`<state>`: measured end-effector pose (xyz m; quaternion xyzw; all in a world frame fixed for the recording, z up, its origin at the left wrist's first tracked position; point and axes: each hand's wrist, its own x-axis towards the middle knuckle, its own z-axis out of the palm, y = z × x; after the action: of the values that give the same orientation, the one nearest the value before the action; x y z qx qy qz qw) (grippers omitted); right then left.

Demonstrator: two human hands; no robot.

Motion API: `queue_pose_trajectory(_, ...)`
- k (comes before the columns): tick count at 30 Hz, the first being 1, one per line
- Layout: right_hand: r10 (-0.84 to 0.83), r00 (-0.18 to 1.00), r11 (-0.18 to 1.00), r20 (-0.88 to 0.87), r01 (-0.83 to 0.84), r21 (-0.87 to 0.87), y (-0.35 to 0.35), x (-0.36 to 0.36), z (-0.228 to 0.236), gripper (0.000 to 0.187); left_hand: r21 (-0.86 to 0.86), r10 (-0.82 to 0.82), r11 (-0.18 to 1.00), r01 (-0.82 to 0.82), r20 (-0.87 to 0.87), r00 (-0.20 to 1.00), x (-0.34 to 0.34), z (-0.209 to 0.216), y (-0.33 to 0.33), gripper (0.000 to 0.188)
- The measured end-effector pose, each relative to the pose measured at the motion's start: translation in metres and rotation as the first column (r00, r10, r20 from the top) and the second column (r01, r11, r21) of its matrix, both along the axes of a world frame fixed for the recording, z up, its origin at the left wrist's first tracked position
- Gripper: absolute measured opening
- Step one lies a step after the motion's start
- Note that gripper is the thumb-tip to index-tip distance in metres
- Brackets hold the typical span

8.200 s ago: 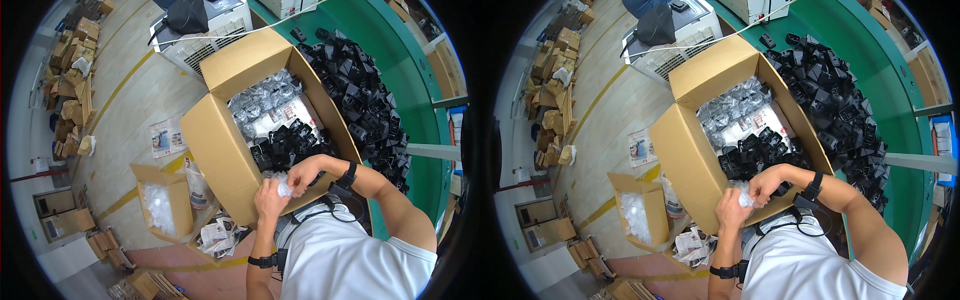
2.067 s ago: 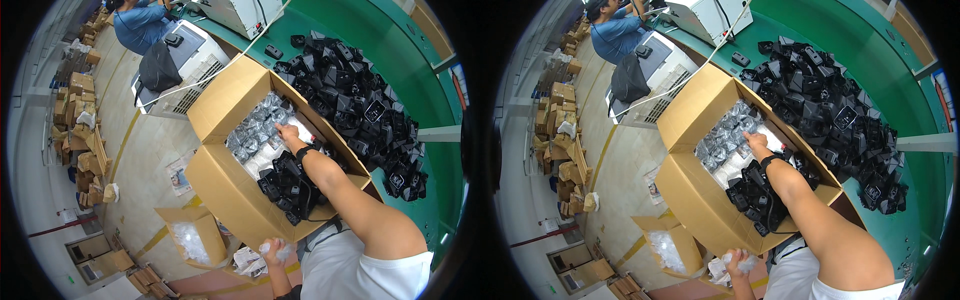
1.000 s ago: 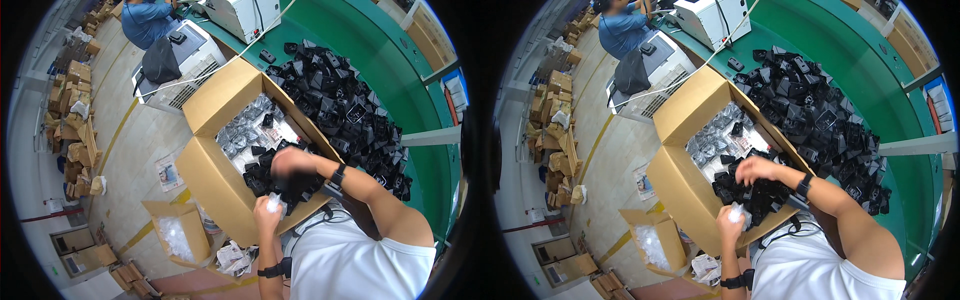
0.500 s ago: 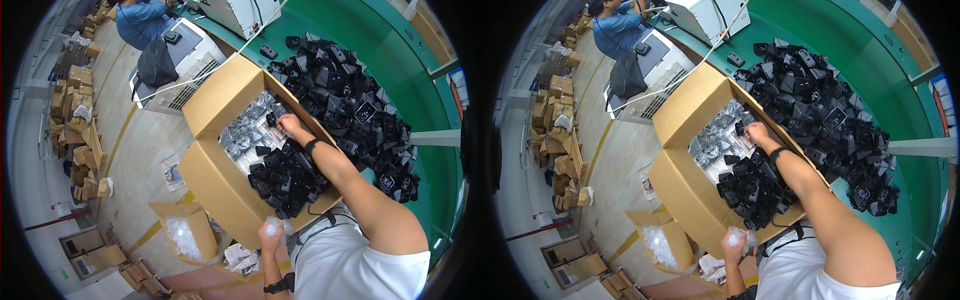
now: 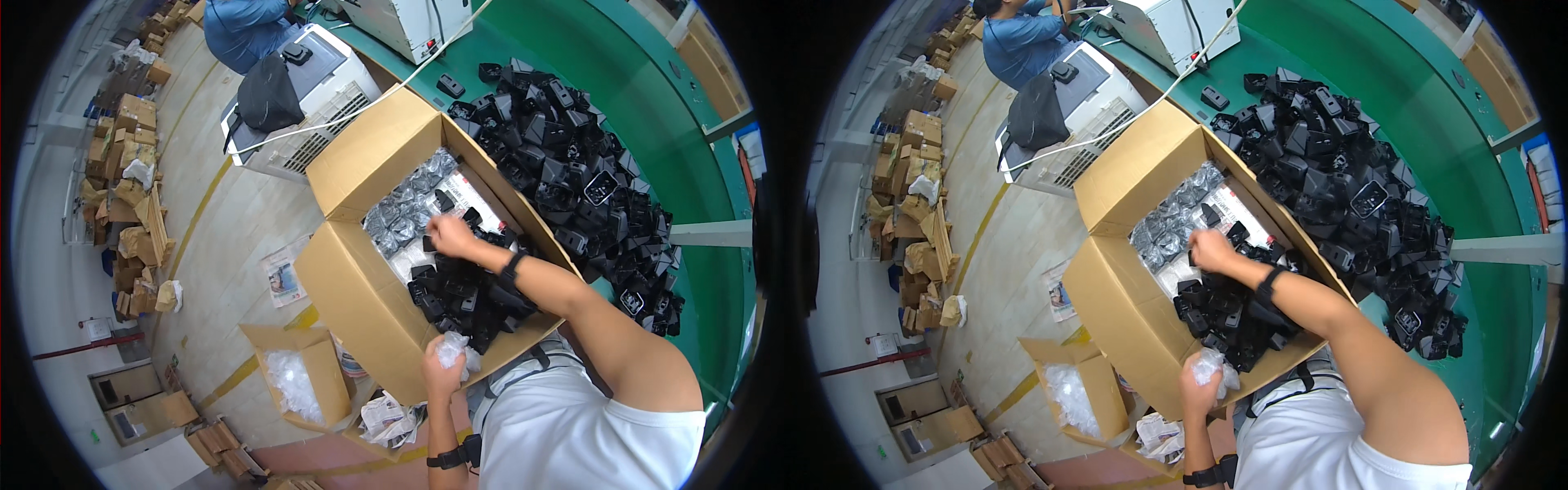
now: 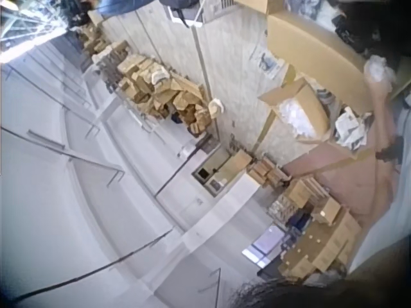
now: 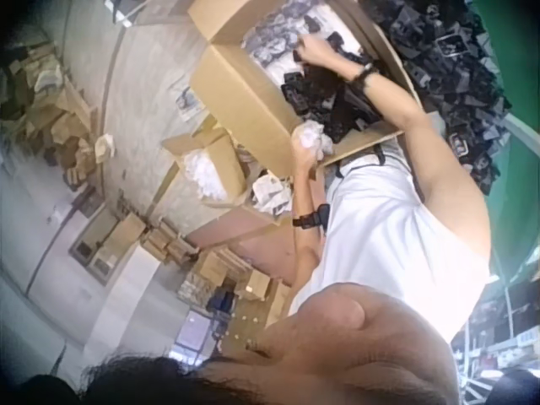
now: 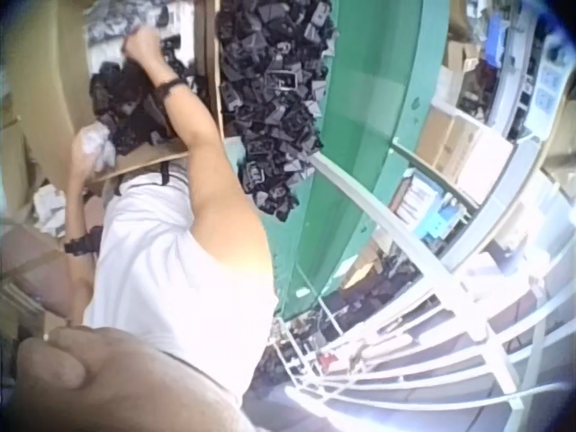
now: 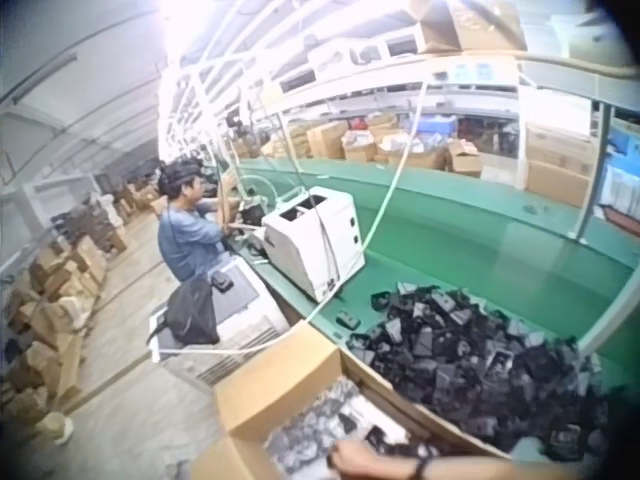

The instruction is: The person picks up small black electronic devices from a pile on a green table and places them into a cardboard box lined with bubble wrap. They handle the items one by one, arranging them inside the box.

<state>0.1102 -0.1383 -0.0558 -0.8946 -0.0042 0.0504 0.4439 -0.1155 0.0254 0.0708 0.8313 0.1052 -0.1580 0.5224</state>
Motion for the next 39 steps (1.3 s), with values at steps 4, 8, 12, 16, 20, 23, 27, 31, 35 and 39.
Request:
queue_pose_trajectory(4, 0.165, 0.905, 0.853, -0.392, -0.331, -0.404, 0.016, 0.036, -0.023, 0.028, -0.215, 0.07, 0.973, -0.086, -0.078, 0.994, -0.01, 0.023, 0.005, 0.043)
queue_pose_trajectory(8, -0.029, 0.921, 0.889, -0.388, -0.153, -0.431, 0.027, 0.04, -0.036, 0.024, -0.321, 0.142, 0.928, -0.192, -0.171, 0.975, -0.029, 0.022, 0.017, 0.046)
queue_pose_trajectory(12, -0.035, 0.969, 0.925, -0.246, -0.062, -0.374, 0.013, 0.028, -0.053, 0.025, -0.322, 0.211, 0.916, -0.238, -0.118, 0.97, -0.029, 0.027, 0.023, 0.048)
queue_pose_trajectory(16, 0.333, 0.763, 0.827, -0.555, 0.047, 0.56, -0.009, -0.019, -0.01, 0.013, -0.259, 0.247, 0.943, -0.211, 0.115, 0.962, -0.003, 0.032, 0.019, 0.042)
queue_pose_trajectory(20, 0.861, 0.357, 0.503, -0.363, -0.481, 0.718, -0.018, -0.074, 0.071, 0.013, 0.056, -0.104, 0.994, 0.096, 0.162, 0.981, 0.021, 0.036, 0.018, 0.029)
queue_pose_trajectory(23, 0.936, 0.261, 0.352, -0.237, -0.645, 0.678, -0.009, -0.083, 0.084, 0.016, 0.201, -0.251, 0.959, 0.2, 0.274, 0.928, 0.027, 0.022, 0.009, 0.024)
queue_pose_trajectory(27, 0.808, 0.424, 0.576, -0.408, -0.429, 0.696, 0.014, -0.024, 0.055, 0.02, -0.013, 0.019, 1.0, -0.019, 0.032, 0.999, 0.003, 0.008, 0.02, 0.019)
queue_pose_trajectory(31, 0.009, 0.963, 0.942, -0.268, -0.097, -0.32, 0.053, 0.035, -0.03, 0.019, -0.161, 0.124, 0.979, -0.129, -0.038, 0.992, -0.027, 0.004, 0.04, 0.02)
queue_pose_trajectory(35, 0.028, 0.908, 0.879, -0.418, -0.222, -0.423, 0.076, 0.039, -0.043, 0.026, -0.218, 0.175, 0.96, -0.175, -0.016, 0.984, -0.047, 0.01, 0.046, 0.02)
queue_pose_trajectory(39, -0.171, 0.951, 0.935, -0.258, 0.075, -0.345, 0.079, 0.017, -0.086, 0.021, -0.212, 0.268, 0.939, -0.271, -0.043, 0.962, -0.048, 0.024, 0.051, 0.022)
